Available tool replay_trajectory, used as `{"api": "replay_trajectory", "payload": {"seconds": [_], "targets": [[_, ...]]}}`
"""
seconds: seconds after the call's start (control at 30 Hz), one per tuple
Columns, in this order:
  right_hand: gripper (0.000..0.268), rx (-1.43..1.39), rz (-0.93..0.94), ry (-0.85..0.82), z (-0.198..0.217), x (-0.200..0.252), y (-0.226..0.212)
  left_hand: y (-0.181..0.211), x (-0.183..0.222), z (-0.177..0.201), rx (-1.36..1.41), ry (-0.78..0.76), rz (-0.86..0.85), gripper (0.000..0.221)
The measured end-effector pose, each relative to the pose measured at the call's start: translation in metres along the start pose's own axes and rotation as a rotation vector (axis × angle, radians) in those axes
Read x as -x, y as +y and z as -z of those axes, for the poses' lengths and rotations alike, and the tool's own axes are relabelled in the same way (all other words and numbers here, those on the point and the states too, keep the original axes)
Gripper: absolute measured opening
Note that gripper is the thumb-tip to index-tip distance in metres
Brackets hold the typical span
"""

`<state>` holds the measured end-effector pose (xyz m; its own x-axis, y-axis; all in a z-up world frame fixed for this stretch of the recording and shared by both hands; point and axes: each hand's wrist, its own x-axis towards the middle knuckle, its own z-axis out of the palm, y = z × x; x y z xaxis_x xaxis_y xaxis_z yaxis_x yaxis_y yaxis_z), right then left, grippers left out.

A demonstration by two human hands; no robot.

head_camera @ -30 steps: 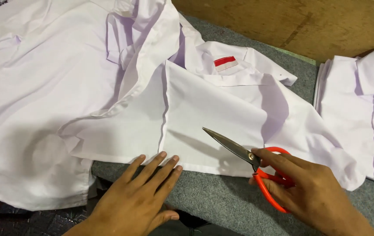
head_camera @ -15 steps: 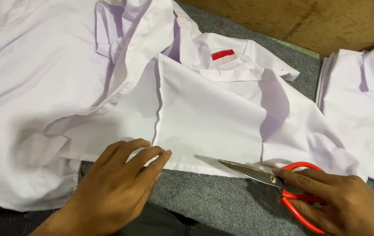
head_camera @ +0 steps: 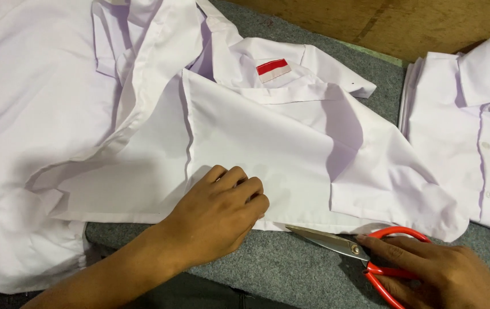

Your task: Trimming loose threads from white school shirts using scissors as part of a quality control process.

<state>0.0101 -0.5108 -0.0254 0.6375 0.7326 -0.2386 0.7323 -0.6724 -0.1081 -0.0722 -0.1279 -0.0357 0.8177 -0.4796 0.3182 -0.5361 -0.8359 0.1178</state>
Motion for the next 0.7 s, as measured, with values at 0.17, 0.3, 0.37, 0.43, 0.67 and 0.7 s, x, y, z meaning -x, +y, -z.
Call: {"api": "replay_trajectory", "payload": {"seconds": [0.17,0.3,0.37,0.43,0.67,0.7], "targets": [[0.064,-0.213,0.033,0.143,-0.01,0.007,0.011,0.019,0.019,0.038,0.402,-0.053,0.023,0.008],[0.073,-0.14,0.116,0.186,-0.013,0.004,0.015,0.036,0.077,-0.068,0.626,-0.316,-0.033,0.025],[0.068,-0.176,0.024,0.232,-0.011,0.001,0.011,0.079,0.235,-0.208,1.074,-1.03,0.547,0.059],[0.07,-0.178,0.036,0.25,-0.013,-0.001,0.008,0.081,0.233,-0.172,0.66,-0.611,0.211,0.051],[0.072,-0.082,0.024,0.303,-0.039,-0.002,0.017,-0.059,0.302,-0.126,0.043,-1.13,0.543,0.068],[0.072,-0.083,0.025,0.306,-0.036,-0.001,0.015,-0.046,0.285,-0.117,0.04,-1.13,0.544,0.068]]}}
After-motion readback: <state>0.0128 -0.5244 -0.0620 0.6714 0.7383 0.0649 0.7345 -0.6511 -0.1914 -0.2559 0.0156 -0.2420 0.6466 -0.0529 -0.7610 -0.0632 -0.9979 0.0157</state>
